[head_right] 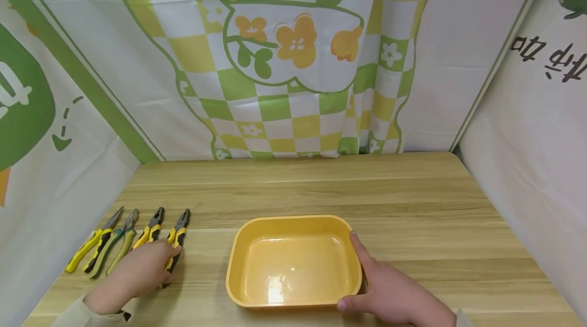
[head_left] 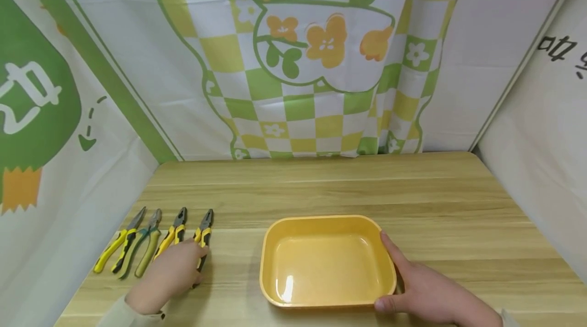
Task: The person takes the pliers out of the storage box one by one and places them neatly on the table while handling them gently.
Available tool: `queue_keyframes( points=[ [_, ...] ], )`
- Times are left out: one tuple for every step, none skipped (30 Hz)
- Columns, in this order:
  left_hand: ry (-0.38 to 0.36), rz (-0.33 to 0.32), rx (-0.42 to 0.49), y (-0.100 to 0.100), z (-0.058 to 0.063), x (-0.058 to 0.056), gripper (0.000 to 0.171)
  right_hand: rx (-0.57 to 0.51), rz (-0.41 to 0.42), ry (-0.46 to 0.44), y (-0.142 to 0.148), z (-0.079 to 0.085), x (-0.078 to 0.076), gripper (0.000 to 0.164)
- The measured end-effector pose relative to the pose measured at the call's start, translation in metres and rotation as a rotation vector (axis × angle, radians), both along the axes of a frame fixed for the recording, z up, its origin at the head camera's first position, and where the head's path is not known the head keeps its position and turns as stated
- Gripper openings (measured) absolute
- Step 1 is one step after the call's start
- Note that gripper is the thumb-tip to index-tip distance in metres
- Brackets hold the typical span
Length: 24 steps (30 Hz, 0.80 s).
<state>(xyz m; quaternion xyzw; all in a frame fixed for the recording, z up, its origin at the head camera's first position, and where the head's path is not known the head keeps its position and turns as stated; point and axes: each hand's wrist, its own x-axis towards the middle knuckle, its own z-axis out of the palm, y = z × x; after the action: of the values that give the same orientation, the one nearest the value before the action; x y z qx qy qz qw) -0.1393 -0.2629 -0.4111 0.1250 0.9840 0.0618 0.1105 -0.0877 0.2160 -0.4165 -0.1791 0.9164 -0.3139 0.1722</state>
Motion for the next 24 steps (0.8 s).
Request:
queue_keyframes(
  points=[
    [0.001,0.003,-0.001,-0.0003,-0.0003,0.0001,0.054,0.001,0.001,0.002,0.0001,-0.0001,-0.0003,0.124],
    [0.003,0.007,-0.003,-0.0006,-0.0006,0.0003,0.054,0.001,0.002,0.004,0.0002,-0.0003,-0.0007,0.124],
    [0.003,0.010,-0.003,-0.0006,-0.0006,0.0004,0.054,0.000,0.002,0.003,0.0003,-0.0005,-0.0009,0.124],
    [0.002,0.013,-0.003,-0.0007,-0.0007,0.0005,0.054,0.001,0.001,0.002,0.0003,-0.0007,-0.0012,0.123],
    [0.001,0.016,-0.003,-0.0008,-0.0008,0.0006,0.055,0.001,0.002,0.002,0.0003,-0.0009,-0.0012,0.123],
    [-0.003,0.019,-0.002,-0.0008,-0.0009,0.0008,0.055,-0.001,0.000,-0.001,0.0002,-0.0011,-0.0012,0.124],
    [-0.005,0.022,0.000,-0.0008,-0.0011,0.0009,0.056,-0.002,-0.001,-0.002,0.0002,-0.0014,-0.0011,0.124],
    [-0.007,0.023,0.002,-0.0007,-0.0012,0.0011,0.056,-0.003,-0.002,-0.005,0.0001,-0.0015,-0.0010,0.125],
    [-0.008,0.023,0.002,-0.0005,-0.0011,0.0012,0.056,-0.004,-0.004,-0.006,0.0001,-0.0016,-0.0008,0.125],
    [-0.007,0.020,0.002,-0.0004,-0.0012,0.0013,0.056,-0.005,-0.005,-0.008,0.0002,-0.0015,-0.0007,0.125],
    [-0.004,0.016,-0.001,-0.0002,-0.0012,0.0013,0.055,-0.007,-0.004,-0.008,0.0003,-0.0015,-0.0007,0.125],
    [-0.001,0.010,-0.003,0.0001,-0.0010,0.0012,0.055,-0.008,-0.004,-0.007,0.0005,-0.0012,-0.0008,0.125],
    [0.003,0.004,-0.006,0.0004,-0.0009,0.0010,0.055,-0.009,-0.004,-0.007,0.0005,-0.0010,-0.0010,0.125],
    [0.008,-0.002,-0.010,0.0007,-0.0007,0.0008,0.054,-0.011,-0.006,-0.011,0.0006,-0.0007,-0.0012,0.125],
    [0.010,-0.006,-0.012,0.0009,-0.0007,0.0006,0.054,-0.011,-0.007,-0.012,0.0007,-0.0005,-0.0014,0.125],
    [0.013,-0.010,-0.014,0.0011,-0.0006,0.0005,0.054,-0.012,-0.007,-0.014,0.0008,-0.0002,-0.0016,0.125],
    [0.012,-0.013,-0.015,0.0014,-0.0003,0.0004,0.054,-0.012,-0.008,-0.015,0.0009,0.0000,-0.0017,0.125],
    [0.012,-0.016,-0.015,0.0017,-0.0002,0.0003,0.054,-0.012,-0.009,-0.017,0.0009,0.0002,-0.0017,0.125],
    [0.012,-0.019,-0.016,0.0018,-0.0002,0.0004,0.054,-0.011,-0.010,-0.018,0.0009,0.0003,-0.0016,0.125],
    [0.012,-0.023,-0.017,0.0019,-0.0003,0.0004,0.053,-0.009,-0.010,-0.017,0.0009,0.0004,-0.0014,0.126],
    [0.011,-0.026,-0.017,0.0019,-0.0005,0.0004,0.053,-0.008,-0.009,-0.012,0.0009,0.0002,-0.0011,0.126],
    [0.009,-0.030,-0.018,0.0020,-0.0006,0.0005,0.053,-0.006,-0.009,-0.007,0.0009,0.0001,-0.0008,0.126],
    [0.006,-0.030,-0.018,0.0019,-0.0008,0.0006,0.053,-0.005,-0.009,-0.004,0.0008,-0.0002,-0.0005,0.126],
    [0.003,-0.031,-0.019,0.0018,-0.0009,0.0010,0.053,-0.006,-0.009,-0.003,0.0007,-0.0004,-0.0001,0.126]
  ],
)
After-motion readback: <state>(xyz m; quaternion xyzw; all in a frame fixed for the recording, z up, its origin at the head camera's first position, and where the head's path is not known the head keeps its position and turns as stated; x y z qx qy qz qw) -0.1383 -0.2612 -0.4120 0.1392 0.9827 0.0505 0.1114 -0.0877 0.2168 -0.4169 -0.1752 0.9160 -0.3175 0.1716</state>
